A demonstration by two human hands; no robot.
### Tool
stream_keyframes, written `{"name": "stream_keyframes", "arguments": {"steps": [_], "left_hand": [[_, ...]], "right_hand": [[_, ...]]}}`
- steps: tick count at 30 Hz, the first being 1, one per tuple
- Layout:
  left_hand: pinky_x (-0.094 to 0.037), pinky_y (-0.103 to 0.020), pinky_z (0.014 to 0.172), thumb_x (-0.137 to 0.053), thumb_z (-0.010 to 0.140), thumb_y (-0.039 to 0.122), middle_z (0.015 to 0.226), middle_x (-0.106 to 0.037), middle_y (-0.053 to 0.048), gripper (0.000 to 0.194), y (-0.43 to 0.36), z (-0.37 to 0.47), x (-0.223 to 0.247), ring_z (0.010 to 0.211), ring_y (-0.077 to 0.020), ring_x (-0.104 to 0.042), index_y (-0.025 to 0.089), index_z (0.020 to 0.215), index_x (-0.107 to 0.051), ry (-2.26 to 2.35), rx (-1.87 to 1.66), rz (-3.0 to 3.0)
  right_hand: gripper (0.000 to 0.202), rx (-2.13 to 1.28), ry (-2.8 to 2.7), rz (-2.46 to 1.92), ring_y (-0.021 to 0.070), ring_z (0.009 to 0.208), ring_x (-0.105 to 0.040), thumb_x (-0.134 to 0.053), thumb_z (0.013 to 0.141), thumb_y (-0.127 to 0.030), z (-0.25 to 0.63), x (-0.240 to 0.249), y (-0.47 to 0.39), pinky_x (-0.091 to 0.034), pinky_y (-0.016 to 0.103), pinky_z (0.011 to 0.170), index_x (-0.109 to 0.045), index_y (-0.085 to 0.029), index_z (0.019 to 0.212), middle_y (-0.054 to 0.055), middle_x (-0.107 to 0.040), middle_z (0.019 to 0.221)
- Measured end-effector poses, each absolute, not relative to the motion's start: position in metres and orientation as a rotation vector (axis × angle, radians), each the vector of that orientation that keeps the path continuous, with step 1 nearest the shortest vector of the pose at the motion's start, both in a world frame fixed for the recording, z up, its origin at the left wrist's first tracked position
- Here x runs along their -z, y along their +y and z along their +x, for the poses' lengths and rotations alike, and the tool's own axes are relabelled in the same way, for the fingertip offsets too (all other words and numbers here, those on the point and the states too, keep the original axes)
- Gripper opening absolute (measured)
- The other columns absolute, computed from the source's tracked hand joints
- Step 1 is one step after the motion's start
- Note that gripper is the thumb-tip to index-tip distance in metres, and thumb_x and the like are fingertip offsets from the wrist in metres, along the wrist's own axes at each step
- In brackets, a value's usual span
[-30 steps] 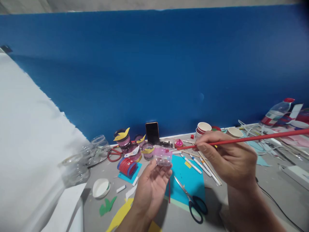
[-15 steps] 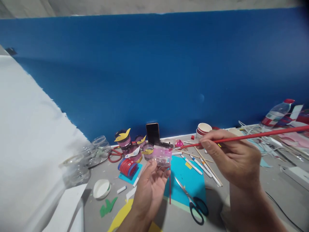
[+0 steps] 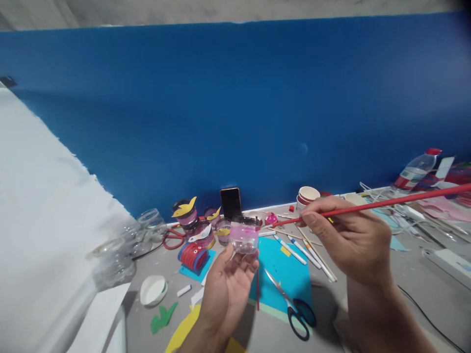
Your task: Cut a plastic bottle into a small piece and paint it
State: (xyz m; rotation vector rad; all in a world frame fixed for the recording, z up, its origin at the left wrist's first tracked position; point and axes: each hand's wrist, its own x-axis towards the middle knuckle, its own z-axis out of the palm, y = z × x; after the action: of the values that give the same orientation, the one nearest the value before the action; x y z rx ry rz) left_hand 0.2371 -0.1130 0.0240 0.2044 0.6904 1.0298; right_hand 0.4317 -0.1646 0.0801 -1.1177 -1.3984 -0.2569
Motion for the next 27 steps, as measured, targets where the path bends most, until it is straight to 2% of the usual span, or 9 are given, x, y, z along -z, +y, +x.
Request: {"name": "stream_keyframes", "arguments": {"steps": [6, 15, 21, 27], "left_hand": [[-0.061, -0.033, 0.072, -0.060, 0.098, 0.022, 0.097, -0.071, -0.014, 0.013, -0.1132, 0.2374, -0.0200, 0.087, -0.0237, -0.072, 0.012, 0.100, -0.069, 0.702, -1.015, 0.219], [-0.059, -0.033, 0.069, -0.052, 0.102, 0.030, 0.094, -0.071, -0.016, 0.025, -0.1099, 0.2340, -0.0211, 0.084, -0.0254, -0.072, 0.011, 0.096, -0.067, 0.667, -0.882, 0.139], [-0.058, -0.033, 0.068, -0.053, 0.102, 0.031, 0.092, -0.071, -0.016, 0.025, -0.1143, 0.2367, -0.0213, 0.083, -0.0262, -0.072, 0.011, 0.095, -0.066, 0.680, -0.870, 0.133], [-0.059, -0.034, 0.069, -0.053, 0.102, 0.030, 0.094, -0.072, -0.016, 0.025, -0.1115, 0.2345, -0.0199, 0.084, -0.0268, -0.073, 0.010, 0.097, -0.067, 0.671, -0.874, 0.129]], "right_hand": [[0.009, 0.234, -1.447, -1.086, 0.0166, 0.069, -0.071, -0.073, 0.093, -0.020, 0.4309, -0.0811, -0.1629, -0.058, 0.030, 0.064, -0.072, -0.025, 0.087, -0.002, -0.076, 0.075], [0.007, 0.229, -1.396, -1.119, 0.0154, 0.066, -0.067, -0.074, 0.092, -0.021, 0.4352, -0.0798, -0.1655, -0.053, 0.029, 0.058, -0.075, -0.026, 0.088, -0.002, -0.075, 0.076], [0.007, 0.208, -1.414, -1.088, 0.0140, 0.069, -0.069, -0.074, 0.093, -0.019, 0.4340, -0.0799, -0.1652, -0.054, 0.028, 0.063, -0.074, -0.025, 0.088, -0.003, -0.075, 0.076], [0.010, 0.194, -1.448, -1.114, 0.0119, 0.065, -0.067, -0.074, 0.093, -0.018, 0.4369, -0.0819, -0.1674, -0.052, 0.025, 0.060, -0.072, -0.025, 0.085, -0.004, -0.073, 0.074]]}}
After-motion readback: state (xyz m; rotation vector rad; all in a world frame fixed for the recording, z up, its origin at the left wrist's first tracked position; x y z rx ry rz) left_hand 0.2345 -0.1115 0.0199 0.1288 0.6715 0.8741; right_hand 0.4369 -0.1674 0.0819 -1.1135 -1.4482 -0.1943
